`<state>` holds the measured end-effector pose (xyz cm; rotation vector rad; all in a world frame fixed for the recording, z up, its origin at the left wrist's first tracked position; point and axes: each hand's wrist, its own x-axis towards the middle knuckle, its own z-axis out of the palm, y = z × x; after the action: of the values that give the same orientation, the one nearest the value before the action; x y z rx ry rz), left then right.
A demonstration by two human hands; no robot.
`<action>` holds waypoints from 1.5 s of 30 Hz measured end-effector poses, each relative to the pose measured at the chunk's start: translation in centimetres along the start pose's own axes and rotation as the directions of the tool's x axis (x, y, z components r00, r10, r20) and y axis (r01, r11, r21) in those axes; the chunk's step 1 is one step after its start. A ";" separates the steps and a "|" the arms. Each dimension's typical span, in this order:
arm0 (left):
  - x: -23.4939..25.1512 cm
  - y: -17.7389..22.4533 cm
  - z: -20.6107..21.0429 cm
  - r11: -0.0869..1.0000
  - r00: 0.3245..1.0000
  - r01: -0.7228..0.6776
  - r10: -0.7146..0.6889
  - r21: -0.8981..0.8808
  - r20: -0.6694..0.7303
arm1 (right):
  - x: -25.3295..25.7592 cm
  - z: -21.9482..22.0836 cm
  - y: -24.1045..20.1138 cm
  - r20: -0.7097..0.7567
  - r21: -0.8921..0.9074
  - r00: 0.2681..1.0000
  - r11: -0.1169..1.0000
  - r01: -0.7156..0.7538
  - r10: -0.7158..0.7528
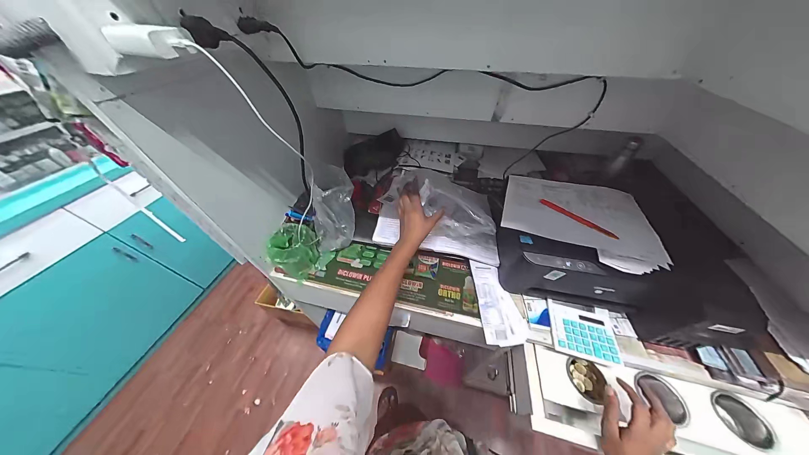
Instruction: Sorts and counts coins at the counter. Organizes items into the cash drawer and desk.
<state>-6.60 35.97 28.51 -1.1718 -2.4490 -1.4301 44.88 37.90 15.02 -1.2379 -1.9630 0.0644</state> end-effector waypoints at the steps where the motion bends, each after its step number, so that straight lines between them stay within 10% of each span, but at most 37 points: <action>1: 1.6 -0.1 -0.2 0.999 0.999 -0.040 0.040 -0.036 -0.005 | 1.0 0.5 -1.9 -0.033 0.047 0.999 0.998 0.038 -0.036; 8: 10.9 5.0 -9.4 0.965 0.998 0.005 0.010 -0.261 0.055 | 16.3 7.0 -24.2 -0.001 0.251 0.906 0.877 0.410 -0.424; 17: 13.9 1.1 -12.9 0.692 0.958 0.195 0.017 -0.695 0.286 | 36.4 10.9 -40.4 0.353 0.311 0.878 0.926 0.216 -0.323; 24: 2.0 -7.2 -3.9 0.918 0.892 0.281 -0.142 -0.280 0.429 | 33.6 10.4 -51.2 0.199 0.732 0.962 0.681 -0.020 -0.185; 29: 4.2 -4.3 1.5 0.823 0.941 0.337 -0.309 -0.457 0.138 | 26.9 7.1 -57.1 -0.041 0.795 0.875 0.514 0.321 -0.483; 33: 7.7 -3.5 0.3 0.839 0.900 0.436 -0.416 -0.325 0.132 | 26.7 4.6 -57.7 -0.170 0.821 0.806 0.371 0.434 -0.566; 37: 8.3 -1.3 -5.9 0.904 0.890 0.331 -0.203 -0.271 0.408 | 26.6 -0.3 -53.1 -0.191 0.802 0.760 0.347 0.485 -0.621; 41: 7.4 -4.6 -10.7 0.901 0.746 0.122 0.192 -0.415 0.637 | 30.3 -2.5 -39.0 -0.215 0.807 0.965 0.529 0.261 -0.147; 43: 5.7 -5.7 -11.8 0.647 0.731 0.295 0.321 -0.703 0.602 | 30.3 1.2 -32.6 -0.165 0.788 0.985 0.608 0.096 0.059; 45: 4.2 -4.2 -12.0 0.161 0.751 0.517 0.386 -0.841 0.536 | 28.1 6.1 -28.5 -0.053 0.701 0.995 0.713 -0.025 0.087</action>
<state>-15.85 28.00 33.98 -2.0216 -1.3462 -3.4779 14.22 47.10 39.80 -0.7606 -1.5778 0.7200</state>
